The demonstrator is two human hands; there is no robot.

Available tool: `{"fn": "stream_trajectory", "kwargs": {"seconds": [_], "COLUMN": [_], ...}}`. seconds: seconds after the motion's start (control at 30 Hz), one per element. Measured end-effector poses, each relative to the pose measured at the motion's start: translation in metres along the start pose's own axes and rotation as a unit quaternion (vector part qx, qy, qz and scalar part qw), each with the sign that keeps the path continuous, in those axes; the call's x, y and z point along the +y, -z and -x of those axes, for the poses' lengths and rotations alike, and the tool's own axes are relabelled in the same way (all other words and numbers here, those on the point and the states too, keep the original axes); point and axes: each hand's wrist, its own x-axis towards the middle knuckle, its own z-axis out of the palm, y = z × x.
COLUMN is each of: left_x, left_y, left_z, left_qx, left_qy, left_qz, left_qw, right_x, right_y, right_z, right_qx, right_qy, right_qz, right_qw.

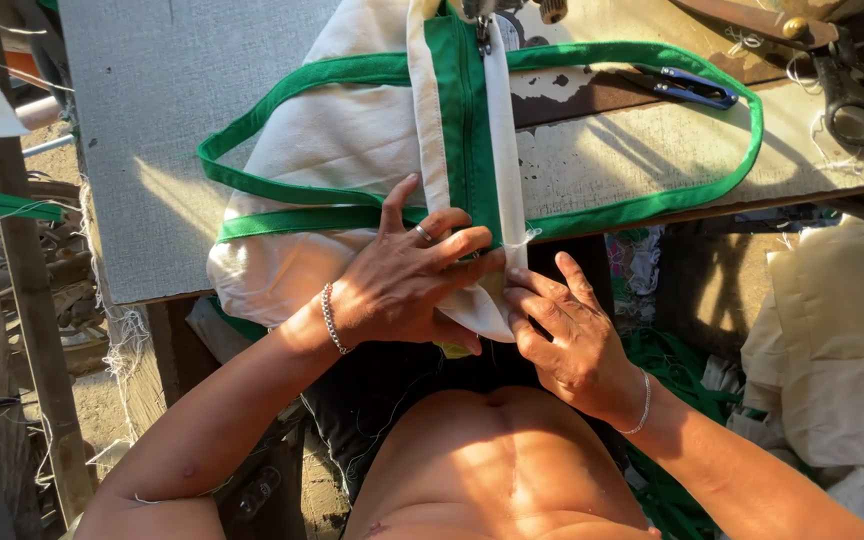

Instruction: Sewing green straps onto a white canvas tote bag using an industrial sewing machine and trimming excess threads with snips.

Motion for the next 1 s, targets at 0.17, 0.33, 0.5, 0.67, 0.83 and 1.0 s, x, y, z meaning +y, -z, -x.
{"fn": "stream_trajectory", "kwargs": {"seconds": [0.17,0.33,0.5,0.67,0.83,1.0], "left_x": [0.000,0.001,0.014,0.020,0.022,0.060], "left_y": [0.002,0.000,0.003,-0.004,-0.010,0.072], "left_z": [0.002,0.003,-0.016,-0.042,-0.038,-0.019], "left_qx": [-0.022,-0.041,0.089,0.130,0.146,0.004], "left_qy": [-0.016,-0.004,0.077,0.072,0.024,0.002], "left_qz": [0.021,0.052,0.084,0.047,0.110,0.390], "left_qw": [0.999,0.998,0.990,0.988,0.983,0.921], "right_x": [0.000,0.002,-0.001,-0.003,0.000,0.003], "right_y": [-0.001,-0.008,-0.008,-0.011,-0.009,-0.006], "right_z": [0.004,0.013,0.012,0.015,0.015,0.011], "right_qx": [0.000,-0.006,-0.030,-0.031,-0.026,0.009], "right_qy": [0.008,-0.002,-0.039,-0.045,-0.039,-0.014], "right_qz": [0.005,0.012,0.023,0.042,0.033,0.016], "right_qw": [1.000,1.000,0.999,0.998,0.998,1.000]}}
